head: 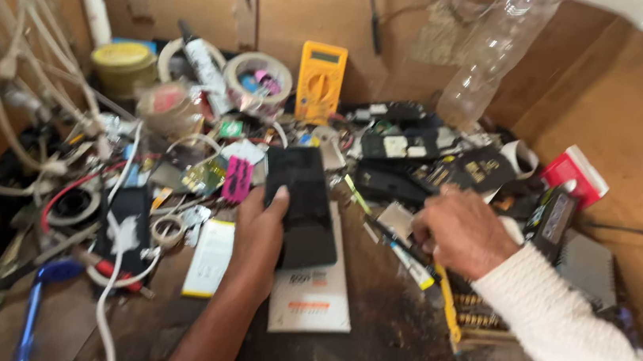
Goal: The person holds a smartphone at a cluttered workbench and pries along the edge of its back cover with a small tool, working the cover loose around the sides. They then separate the teal back cover from the phone body, exposing the internal battery and components, and continue manipulating the opened phone.
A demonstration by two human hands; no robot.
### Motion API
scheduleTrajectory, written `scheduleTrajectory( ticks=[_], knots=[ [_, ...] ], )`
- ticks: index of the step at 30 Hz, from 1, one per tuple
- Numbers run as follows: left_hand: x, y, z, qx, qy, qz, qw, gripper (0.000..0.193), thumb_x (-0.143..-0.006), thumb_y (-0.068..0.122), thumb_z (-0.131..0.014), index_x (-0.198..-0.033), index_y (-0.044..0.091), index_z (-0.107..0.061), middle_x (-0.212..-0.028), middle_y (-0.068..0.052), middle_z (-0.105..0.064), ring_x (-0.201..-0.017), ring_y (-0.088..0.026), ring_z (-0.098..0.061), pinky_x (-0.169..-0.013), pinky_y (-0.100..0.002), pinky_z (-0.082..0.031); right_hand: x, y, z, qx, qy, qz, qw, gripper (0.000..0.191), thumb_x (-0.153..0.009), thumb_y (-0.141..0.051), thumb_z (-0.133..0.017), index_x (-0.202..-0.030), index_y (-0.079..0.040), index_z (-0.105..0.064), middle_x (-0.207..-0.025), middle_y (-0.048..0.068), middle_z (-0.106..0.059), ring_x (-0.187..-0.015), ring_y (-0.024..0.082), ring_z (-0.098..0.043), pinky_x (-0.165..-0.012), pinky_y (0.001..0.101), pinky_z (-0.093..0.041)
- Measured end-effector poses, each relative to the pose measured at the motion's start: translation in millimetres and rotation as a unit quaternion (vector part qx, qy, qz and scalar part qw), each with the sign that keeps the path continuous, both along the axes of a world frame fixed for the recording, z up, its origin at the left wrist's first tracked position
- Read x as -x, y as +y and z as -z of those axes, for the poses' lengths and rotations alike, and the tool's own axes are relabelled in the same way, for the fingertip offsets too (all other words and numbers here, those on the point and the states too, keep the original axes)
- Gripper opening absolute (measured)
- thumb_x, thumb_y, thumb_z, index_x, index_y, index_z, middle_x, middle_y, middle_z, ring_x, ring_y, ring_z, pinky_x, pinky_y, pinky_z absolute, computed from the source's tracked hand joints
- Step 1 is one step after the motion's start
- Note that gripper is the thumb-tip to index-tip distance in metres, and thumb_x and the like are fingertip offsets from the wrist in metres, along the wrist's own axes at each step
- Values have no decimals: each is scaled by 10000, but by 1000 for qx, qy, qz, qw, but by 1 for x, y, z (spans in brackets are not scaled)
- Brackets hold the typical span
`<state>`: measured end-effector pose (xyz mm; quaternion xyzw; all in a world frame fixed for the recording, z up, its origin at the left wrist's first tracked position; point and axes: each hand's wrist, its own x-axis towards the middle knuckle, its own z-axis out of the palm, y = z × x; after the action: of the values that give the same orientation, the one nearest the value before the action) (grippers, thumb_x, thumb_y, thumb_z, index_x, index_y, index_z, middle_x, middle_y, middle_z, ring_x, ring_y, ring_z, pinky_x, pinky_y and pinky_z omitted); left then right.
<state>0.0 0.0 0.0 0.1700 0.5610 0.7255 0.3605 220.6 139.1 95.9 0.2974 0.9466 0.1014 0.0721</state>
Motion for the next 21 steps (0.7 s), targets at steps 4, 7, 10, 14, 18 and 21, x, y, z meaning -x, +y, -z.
scheduleTrajectory(
  ticks=[4,7,10,14,18,21],
  knots=[
    [-43,-43,111,-10,125,1,992,301,-997,261,-584,-1119,-2,-666,-953,-109,-687,-830,-212,-611,-723,-378,-515,-48,-35,112,45,73,-76,993,148,-655,-86,-805,-784,-148,-767,-784,49,-693,-925,289,-625,-807,432,-526],
    [-42,-53,109,-1,283,-29,959,307,-983,240,-594,-1152,-12,-643,-1008,-176,-714,-914,-321,-671,-791,-435,-520,-55,-45,116,49,201,-144,968,120,-685,-81,-801,-772,-82,-719,-768,73,-673,-860,314,-608,-752,459,-514],
    [-36,-90,129,9,391,-47,919,327,-958,186,-613,-1194,-40,-601,-1041,-270,-692,-983,-459,-653,-827,-519,-498,-50,-80,143,72,306,-78,946,127,-796,-88,-785,-870,-45,-691,-800,81,-685,-800,282,-620,-718,410,-509],
    [-31,-156,101,124,369,-10,921,317,-930,158,-591,-1173,-40,-548,-961,-314,-693,-941,-523,-653,-824,-584,-481,-33,-146,124,132,430,31,893,105,-908,-47,-734,-987,-5,-680,-861,69,-707,-773,153,-657,-722,285,-518],
    [-42,-178,112,213,419,-5,882,277,-953,158,-601,-1102,-65,-530,-889,-339,-684,-892,-543,-649,-814,-628,-461,-33,-193,152,241,511,42,824,215,-916,-16,-714,-1131,-16,-710,-892,26,-693,-785,80,-604,-696,234,-478],
    [-47,-195,105,240,475,12,847,304,-922,196,-664,-1021,-76,-572,-896,-324,-686,-879,-517,-670,-804,-585,-509,-30,-229,161,277,523,82,802,225,-917,-18,-708,-1135,-49,-758,-910,16,-734,-760,72,-611,-671,232,-508]
  ],
)
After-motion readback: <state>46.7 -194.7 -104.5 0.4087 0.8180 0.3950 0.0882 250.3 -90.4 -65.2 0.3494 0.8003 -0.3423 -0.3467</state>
